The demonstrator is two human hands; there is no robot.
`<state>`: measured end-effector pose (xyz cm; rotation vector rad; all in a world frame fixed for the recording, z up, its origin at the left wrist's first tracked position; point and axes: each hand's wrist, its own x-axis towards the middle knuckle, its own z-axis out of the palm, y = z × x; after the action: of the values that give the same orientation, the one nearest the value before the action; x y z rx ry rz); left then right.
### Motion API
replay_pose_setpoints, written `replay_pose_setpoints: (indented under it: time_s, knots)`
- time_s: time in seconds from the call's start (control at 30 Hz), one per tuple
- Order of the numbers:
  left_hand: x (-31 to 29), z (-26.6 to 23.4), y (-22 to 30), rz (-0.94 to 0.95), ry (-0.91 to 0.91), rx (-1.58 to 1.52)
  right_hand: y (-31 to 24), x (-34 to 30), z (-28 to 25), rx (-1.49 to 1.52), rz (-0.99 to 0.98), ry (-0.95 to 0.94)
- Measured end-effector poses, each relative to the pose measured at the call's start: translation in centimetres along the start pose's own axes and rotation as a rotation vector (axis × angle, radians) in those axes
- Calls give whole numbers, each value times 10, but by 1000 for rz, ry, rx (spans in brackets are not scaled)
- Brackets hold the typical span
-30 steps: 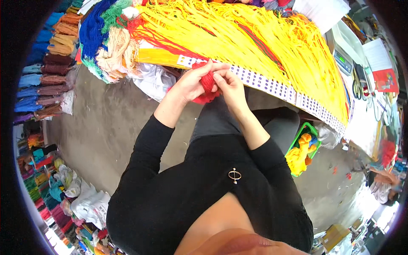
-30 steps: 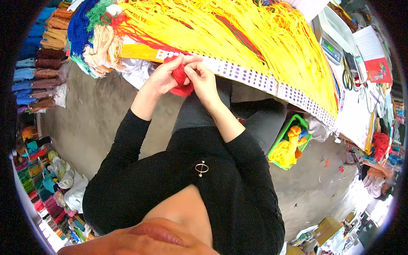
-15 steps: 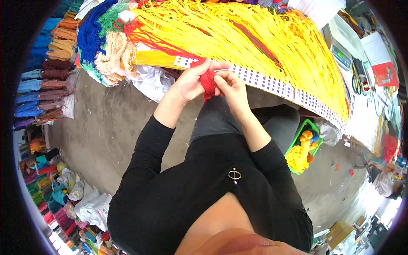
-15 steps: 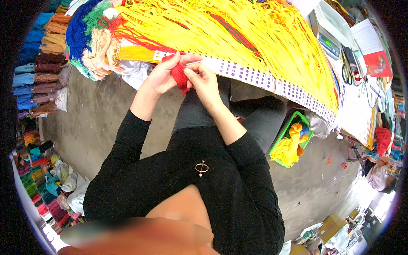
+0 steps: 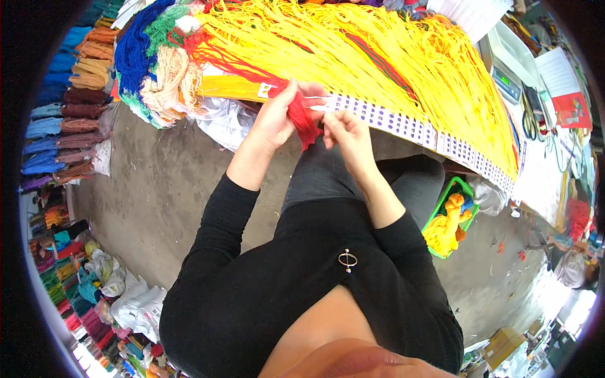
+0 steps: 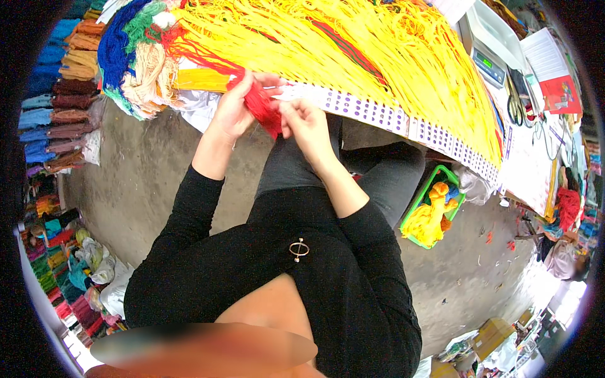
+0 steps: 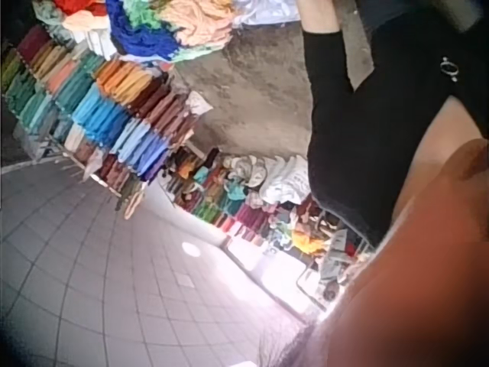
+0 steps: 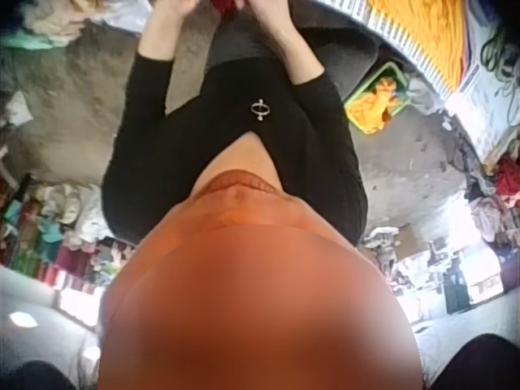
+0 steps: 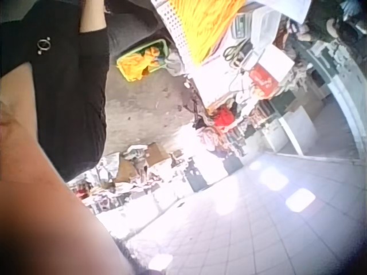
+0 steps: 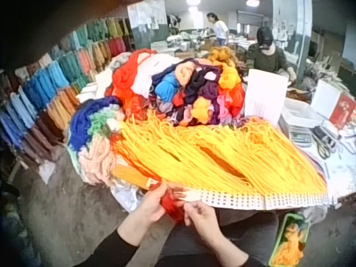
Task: Preparing yarn samples by cutting yarn into lengths and attaching them to a color reference card.
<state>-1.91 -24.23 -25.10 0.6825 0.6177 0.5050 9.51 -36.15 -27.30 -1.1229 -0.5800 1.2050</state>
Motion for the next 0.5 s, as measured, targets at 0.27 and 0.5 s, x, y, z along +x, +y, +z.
replay_pose_setpoints:
  time_s: [0.27,0.5]
  knots:
    - [-12,-103,34,-176,-59,-108,-76,-60,-117,405,-405,340]
    - [-41,-118,79,287,-361,-551,-130,-112,-195,17,-845,1036]
